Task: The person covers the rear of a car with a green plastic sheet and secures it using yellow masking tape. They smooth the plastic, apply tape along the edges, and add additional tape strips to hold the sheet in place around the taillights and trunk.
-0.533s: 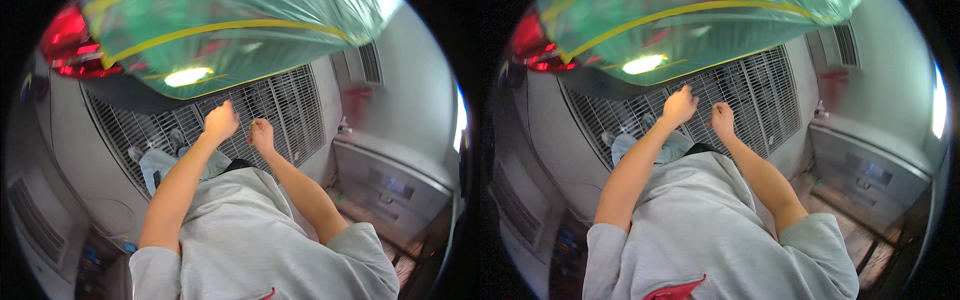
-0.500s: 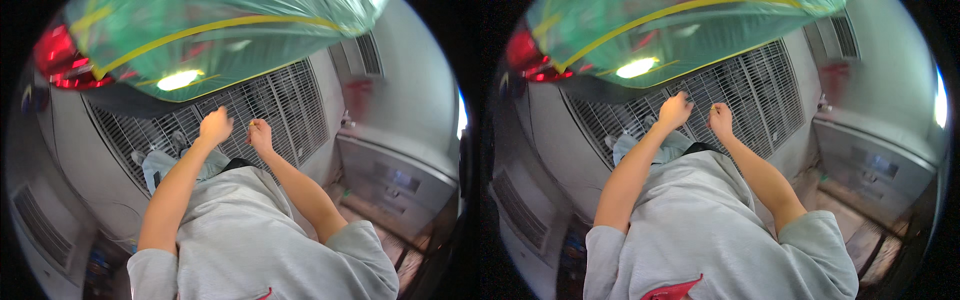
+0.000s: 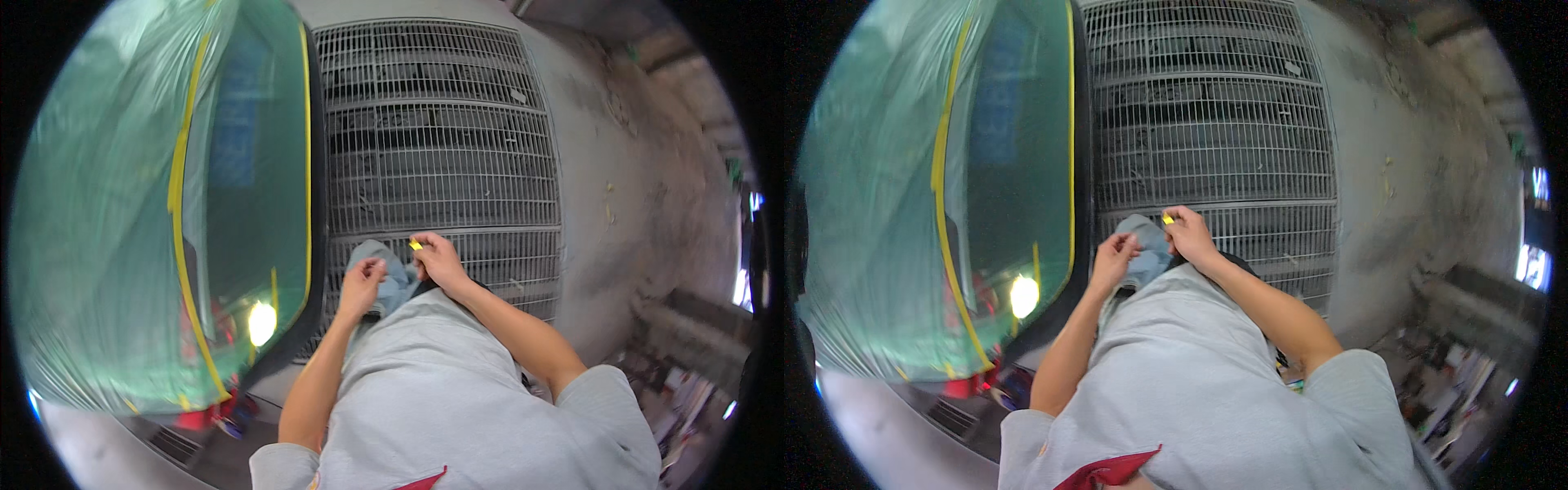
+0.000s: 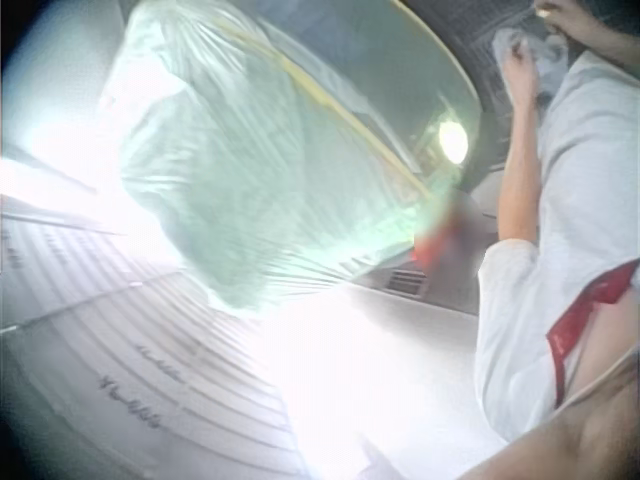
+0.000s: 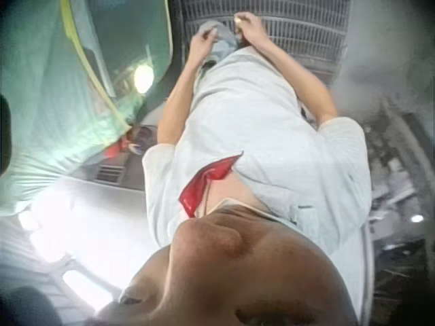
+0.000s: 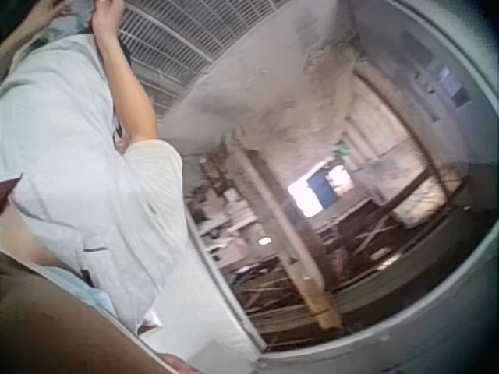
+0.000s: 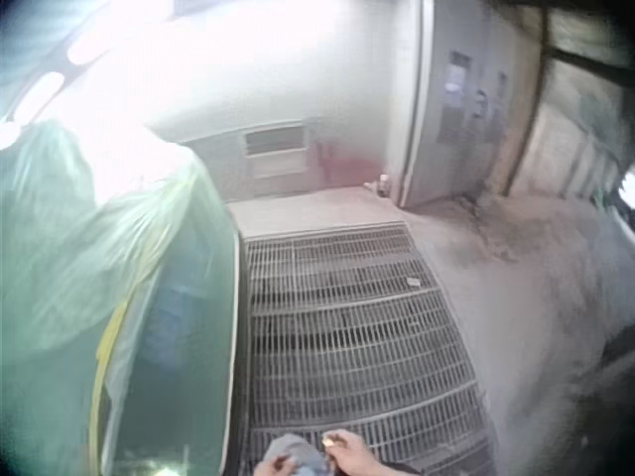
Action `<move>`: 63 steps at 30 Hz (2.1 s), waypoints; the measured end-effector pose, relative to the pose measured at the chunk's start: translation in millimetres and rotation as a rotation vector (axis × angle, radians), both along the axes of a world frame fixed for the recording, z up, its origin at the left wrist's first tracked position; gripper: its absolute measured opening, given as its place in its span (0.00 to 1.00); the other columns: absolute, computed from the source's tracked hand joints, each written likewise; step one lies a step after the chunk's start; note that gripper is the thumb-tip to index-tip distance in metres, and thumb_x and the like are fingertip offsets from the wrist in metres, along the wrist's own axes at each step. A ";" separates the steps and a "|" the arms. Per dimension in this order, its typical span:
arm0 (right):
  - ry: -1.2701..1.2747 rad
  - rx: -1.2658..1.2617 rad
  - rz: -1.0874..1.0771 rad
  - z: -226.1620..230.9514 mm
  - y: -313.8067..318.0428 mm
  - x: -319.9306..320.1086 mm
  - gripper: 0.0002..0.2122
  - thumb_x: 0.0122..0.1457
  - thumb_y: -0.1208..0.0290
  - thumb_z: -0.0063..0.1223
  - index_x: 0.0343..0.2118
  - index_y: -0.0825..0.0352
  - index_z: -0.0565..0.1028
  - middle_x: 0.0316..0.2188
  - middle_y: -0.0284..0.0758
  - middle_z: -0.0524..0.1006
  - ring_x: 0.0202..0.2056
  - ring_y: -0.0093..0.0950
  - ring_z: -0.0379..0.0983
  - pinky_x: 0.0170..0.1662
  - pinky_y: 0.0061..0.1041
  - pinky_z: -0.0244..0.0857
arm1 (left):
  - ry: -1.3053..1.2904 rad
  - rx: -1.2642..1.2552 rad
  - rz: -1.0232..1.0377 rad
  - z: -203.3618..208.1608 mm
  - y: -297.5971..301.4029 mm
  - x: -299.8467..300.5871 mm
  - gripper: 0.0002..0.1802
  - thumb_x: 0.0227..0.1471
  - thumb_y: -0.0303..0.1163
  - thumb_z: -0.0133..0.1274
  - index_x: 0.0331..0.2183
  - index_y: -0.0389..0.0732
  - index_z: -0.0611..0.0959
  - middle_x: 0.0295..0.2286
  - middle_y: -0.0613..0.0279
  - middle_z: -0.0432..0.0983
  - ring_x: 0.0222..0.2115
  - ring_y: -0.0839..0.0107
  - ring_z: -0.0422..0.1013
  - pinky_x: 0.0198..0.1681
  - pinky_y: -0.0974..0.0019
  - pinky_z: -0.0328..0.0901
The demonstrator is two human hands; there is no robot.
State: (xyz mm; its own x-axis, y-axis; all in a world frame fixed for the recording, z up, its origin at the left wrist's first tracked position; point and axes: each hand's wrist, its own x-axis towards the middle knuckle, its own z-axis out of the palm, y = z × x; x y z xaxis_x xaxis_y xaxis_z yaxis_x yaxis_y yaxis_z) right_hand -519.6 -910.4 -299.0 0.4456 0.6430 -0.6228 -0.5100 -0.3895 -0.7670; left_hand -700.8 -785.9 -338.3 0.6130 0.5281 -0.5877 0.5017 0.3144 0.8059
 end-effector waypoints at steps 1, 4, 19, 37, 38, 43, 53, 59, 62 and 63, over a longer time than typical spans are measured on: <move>0.021 0.005 -0.024 2.7 -2.3 1.4 0.16 0.63 0.78 0.51 0.54 0.72 0.74 0.26 0.31 0.76 0.19 0.18 0.72 0.23 0.19 0.65 | -0.013 -0.049 -0.019 6.0 3.4 12.6 0.22 0.66 0.44 0.56 0.49 0.33 0.81 0.36 0.57 0.84 0.35 0.75 0.77 0.41 0.69 0.71; -0.028 0.098 -0.145 13.3 -4.6 11.1 0.24 0.59 0.79 0.49 0.60 0.75 0.71 0.25 0.34 0.77 0.18 0.18 0.71 0.22 0.20 0.65 | -0.053 -0.064 -0.172 24.4 14.2 59.3 0.25 0.66 0.47 0.56 0.48 0.32 0.81 0.36 0.59 0.83 0.35 0.77 0.76 0.41 0.72 0.70; -0.058 0.093 -0.221 -14.0 164.0 169.1 0.23 0.59 0.80 0.49 0.59 0.75 0.67 0.22 0.34 0.76 0.17 0.21 0.71 0.20 0.23 0.66 | 0.235 0.438 -0.432 -23.9 216.7 247.3 0.29 0.63 0.50 0.57 0.45 0.29 0.84 0.34 0.51 0.85 0.35 0.65 0.80 0.42 0.62 0.73; 0.067 -0.176 -0.565 -36.5 259.1 354.5 0.24 0.60 0.80 0.47 0.61 0.73 0.66 0.27 0.36 0.76 0.18 0.20 0.69 0.21 0.20 0.63 | 0.604 1.106 -1.128 -41.9 434.9 323.2 0.35 0.55 0.41 0.58 0.59 0.32 0.73 0.64 0.42 0.62 0.68 0.47 0.54 0.71 0.45 0.45; 0.069 -0.171 -0.544 -35.2 274.0 363.0 0.24 0.60 0.80 0.47 0.61 0.73 0.65 0.27 0.37 0.76 0.18 0.20 0.69 0.21 0.21 0.63 | 0.550 1.030 -0.972 -36.3 431.8 335.4 0.30 0.55 0.40 0.59 0.55 0.34 0.77 0.61 0.43 0.67 0.63 0.47 0.60 0.67 0.46 0.54; 0.118 0.103 -0.189 -29.5 380.1 393.7 0.27 0.57 0.81 0.50 0.62 0.74 0.62 0.27 0.37 0.76 0.19 0.22 0.71 0.23 0.23 0.66 | 0.222 0.067 -0.159 -5.1 446.2 420.4 0.27 0.65 0.48 0.57 0.49 0.30 0.82 0.34 0.60 0.83 0.34 0.75 0.76 0.40 0.69 0.72; 0.287 0.223 0.258 -30.6 593.8 469.3 0.25 0.65 0.73 0.50 0.62 0.77 0.60 0.26 0.38 0.77 0.20 0.22 0.72 0.21 0.24 0.66 | 0.204 0.072 -0.064 43.3 591.1 525.4 0.08 0.62 0.29 0.60 0.36 0.33 0.82 0.28 0.65 0.81 0.28 0.80 0.74 0.33 0.75 0.68; 0.476 0.227 0.083 -25.7 694.2 490.5 0.19 0.71 0.68 0.49 0.59 0.74 0.66 0.20 0.37 0.77 0.17 0.23 0.73 0.21 0.26 0.68 | 0.622 0.763 -0.519 79.7 709.4 581.7 0.08 0.56 0.30 0.63 0.29 0.35 0.84 0.25 0.55 0.80 0.25 0.63 0.75 0.33 0.62 0.68; 0.475 0.182 0.049 -19.4 729.1 476.2 0.18 0.72 0.66 0.47 0.58 0.72 0.68 0.19 0.36 0.76 0.16 0.23 0.72 0.20 0.27 0.67 | 0.670 1.102 -0.798 91.7 776.7 611.4 0.08 0.52 0.33 0.63 0.27 0.38 0.85 0.25 0.54 0.79 0.30 0.52 0.73 0.37 0.52 0.66; 0.511 0.163 0.069 -20.1 737.7 472.1 0.18 0.73 0.65 0.46 0.58 0.72 0.69 0.19 0.36 0.76 0.15 0.23 0.72 0.20 0.27 0.67 | 0.655 1.187 -0.857 90.7 802.1 620.4 0.08 0.51 0.32 0.63 0.25 0.39 0.85 0.25 0.55 0.79 0.31 0.53 0.73 0.39 0.51 0.66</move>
